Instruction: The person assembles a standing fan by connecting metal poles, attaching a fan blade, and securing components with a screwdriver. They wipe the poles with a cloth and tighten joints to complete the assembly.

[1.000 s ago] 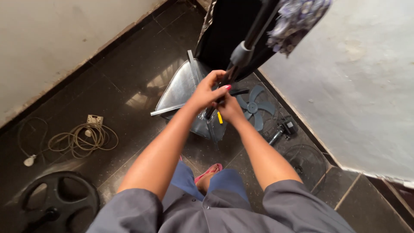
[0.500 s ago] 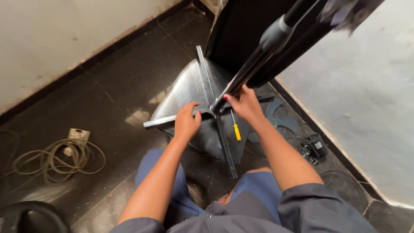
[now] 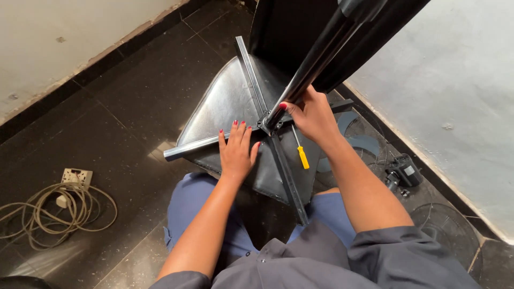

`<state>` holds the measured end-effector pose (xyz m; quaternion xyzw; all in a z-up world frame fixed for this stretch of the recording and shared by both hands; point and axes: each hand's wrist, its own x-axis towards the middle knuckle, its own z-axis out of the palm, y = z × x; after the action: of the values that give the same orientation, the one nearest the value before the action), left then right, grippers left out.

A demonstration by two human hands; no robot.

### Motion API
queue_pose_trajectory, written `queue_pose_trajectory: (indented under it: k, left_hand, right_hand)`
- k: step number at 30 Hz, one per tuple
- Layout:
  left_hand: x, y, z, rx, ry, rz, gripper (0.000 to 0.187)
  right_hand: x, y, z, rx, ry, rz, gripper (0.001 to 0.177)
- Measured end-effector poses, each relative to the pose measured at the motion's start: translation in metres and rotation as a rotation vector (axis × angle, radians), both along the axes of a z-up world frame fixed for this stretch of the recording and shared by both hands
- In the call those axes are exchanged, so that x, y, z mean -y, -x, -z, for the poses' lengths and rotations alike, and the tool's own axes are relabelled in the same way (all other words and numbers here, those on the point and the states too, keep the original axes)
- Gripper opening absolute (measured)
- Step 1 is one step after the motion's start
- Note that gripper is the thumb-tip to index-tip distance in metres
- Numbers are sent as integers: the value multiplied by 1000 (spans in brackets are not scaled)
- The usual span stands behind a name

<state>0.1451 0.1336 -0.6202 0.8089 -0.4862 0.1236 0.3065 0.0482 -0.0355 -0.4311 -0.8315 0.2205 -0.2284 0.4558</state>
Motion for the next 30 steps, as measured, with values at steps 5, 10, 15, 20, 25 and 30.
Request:
queue_pose_trajectory:
  k: [5, 10, 15, 20, 25, 30]
  left_hand:
    - [0, 3, 17, 73, -51, -25, 47]
    - [2, 3, 24, 143, -49, -54, 46]
    - [2, 4, 26, 158, -80, -62, 46]
    - [1, 3, 25, 154, -67, -54, 46]
    - [1, 4, 21, 141, -54, -51, 45]
    - [0, 4, 21, 137, -60, -51, 46]
  right_hand:
    - [9, -1, 3, 15, -36, -64, 29]
    - [9, 1, 0, -4, -51, -82, 30]
    - [9, 2, -3, -14, -84, -76, 29]
    - [6, 5, -4, -14, -90, -106, 29]
    - [5, 3, -3, 3, -114, -93, 31]
    - [7, 1, 2, -35, -124, -26, 31]
